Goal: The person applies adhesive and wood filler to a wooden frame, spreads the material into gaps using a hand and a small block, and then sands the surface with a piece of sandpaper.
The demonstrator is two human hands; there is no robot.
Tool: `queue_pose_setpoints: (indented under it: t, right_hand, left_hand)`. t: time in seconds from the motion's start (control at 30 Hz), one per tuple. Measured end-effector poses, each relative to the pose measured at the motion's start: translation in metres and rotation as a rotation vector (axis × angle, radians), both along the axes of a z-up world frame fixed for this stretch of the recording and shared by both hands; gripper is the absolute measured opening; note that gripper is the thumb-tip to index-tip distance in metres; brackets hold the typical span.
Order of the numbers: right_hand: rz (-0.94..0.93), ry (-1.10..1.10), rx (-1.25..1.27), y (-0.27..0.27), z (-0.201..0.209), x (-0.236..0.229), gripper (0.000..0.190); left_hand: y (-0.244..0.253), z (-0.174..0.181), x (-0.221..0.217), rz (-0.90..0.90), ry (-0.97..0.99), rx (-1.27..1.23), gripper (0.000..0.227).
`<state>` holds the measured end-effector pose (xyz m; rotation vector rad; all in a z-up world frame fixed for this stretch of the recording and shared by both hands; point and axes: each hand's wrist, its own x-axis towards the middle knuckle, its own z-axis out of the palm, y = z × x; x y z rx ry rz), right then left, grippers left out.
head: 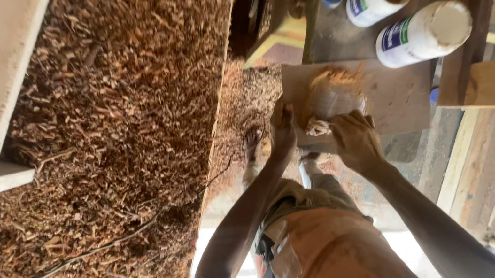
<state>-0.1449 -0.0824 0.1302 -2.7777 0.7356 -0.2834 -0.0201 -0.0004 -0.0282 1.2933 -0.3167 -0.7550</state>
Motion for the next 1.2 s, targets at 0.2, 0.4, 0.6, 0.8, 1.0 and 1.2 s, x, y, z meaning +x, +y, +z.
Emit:
queue_pose_setpoints:
  t: [0.2,0.4,0.6,0.8,1.0,1.2]
  right_hand:
    - [-0.025,0.116,-0.302,-0.020,-0.011,0.009,0.027]
    - [0.124,0.239,-0.221,0.039,0.002,-0.037,0.038]
    - [-0.154,0.085,-0.067,-0.058,-0.017,-0.034,0.012]
    - [-0.093,0.103,-0.104,-0.009,-0.030,-0.020,0.009]
    - [0.067,0.088,-0.017,0.023,0.008,-0.020,0.018]
    - [-0.046,0.063,0.004,-0.058,-0.007,0.021,0.011]
  left_hand:
    - [-0.002,0.003,0.003,-0.009,-0.101,0.066,0.036]
    - [-0.002,0.019,0.009,-0.033,-0.051,0.049,0.036]
    - [-0.003,0.007,0.006,-0.037,-0.142,0.165,0.038]
    - [0.000,0.008,0.004,-0.007,-0.126,0.106,0.041]
    - [0.001,0.018,0.009,-0.041,-0.043,0.198,0.037]
    - [0.000,0.009,0.005,-0.008,-0.079,0.040,0.037]
